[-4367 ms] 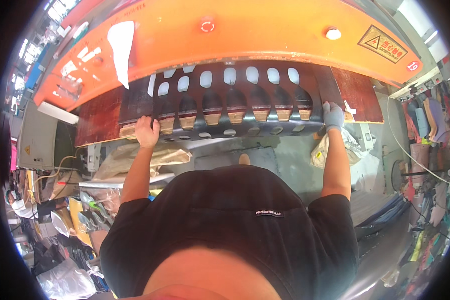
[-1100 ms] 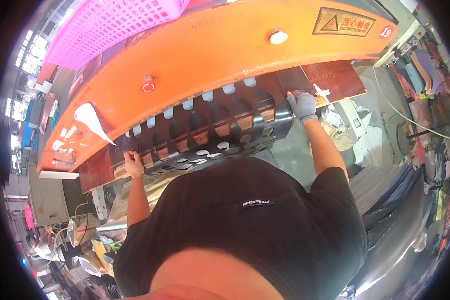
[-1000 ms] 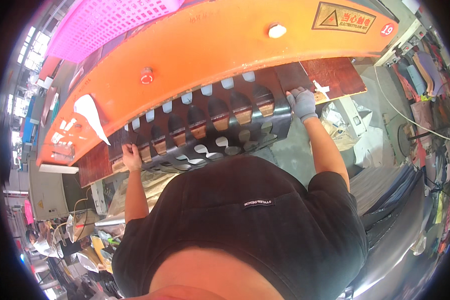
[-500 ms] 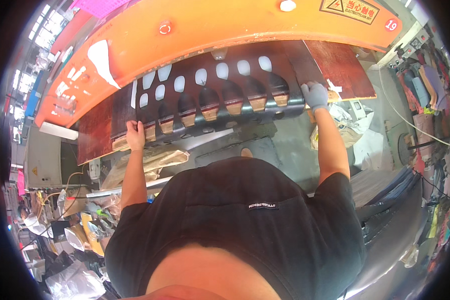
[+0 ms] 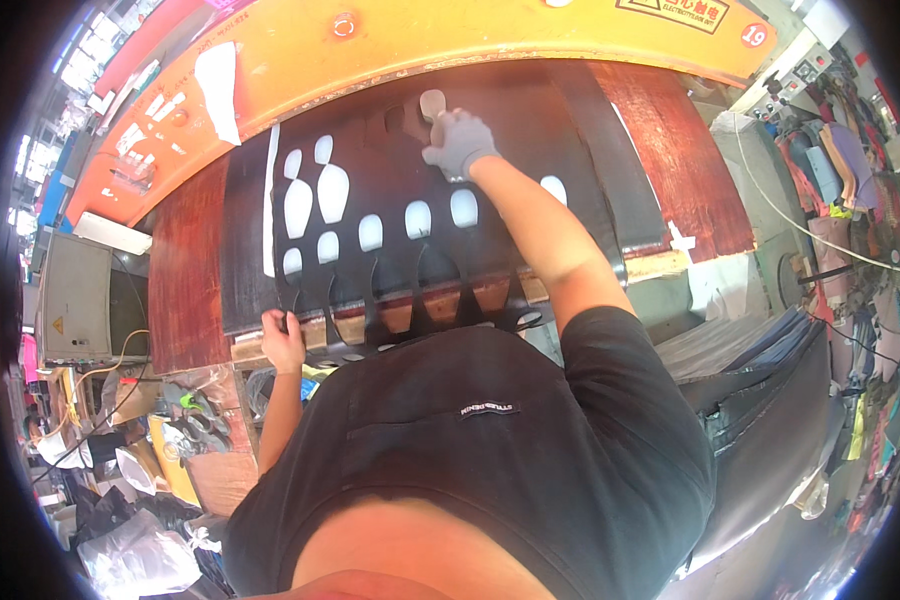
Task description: The person handles black shoe soles, aligns them, and places them into clear plastic bags. The person then ties the bags and places them on a nearby rack. The person also handles a small white label and places it on the bag.
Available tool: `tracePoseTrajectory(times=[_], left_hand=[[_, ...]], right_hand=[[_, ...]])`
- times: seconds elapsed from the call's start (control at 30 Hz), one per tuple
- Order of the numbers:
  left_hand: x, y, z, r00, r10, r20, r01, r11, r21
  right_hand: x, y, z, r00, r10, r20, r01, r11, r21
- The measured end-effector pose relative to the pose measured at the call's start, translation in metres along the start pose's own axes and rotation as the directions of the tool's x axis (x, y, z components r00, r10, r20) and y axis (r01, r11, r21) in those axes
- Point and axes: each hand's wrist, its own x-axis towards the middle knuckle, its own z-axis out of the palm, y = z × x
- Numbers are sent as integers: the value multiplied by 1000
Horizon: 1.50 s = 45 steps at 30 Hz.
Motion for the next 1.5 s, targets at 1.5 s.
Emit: tracePoseTrajectory(times=[1.5], left_hand=[[82, 236, 136, 578, 645, 499, -666, 727, -168]], right_hand=[[-29, 64, -13, 997, -12, -71, 5, 995, -100]])
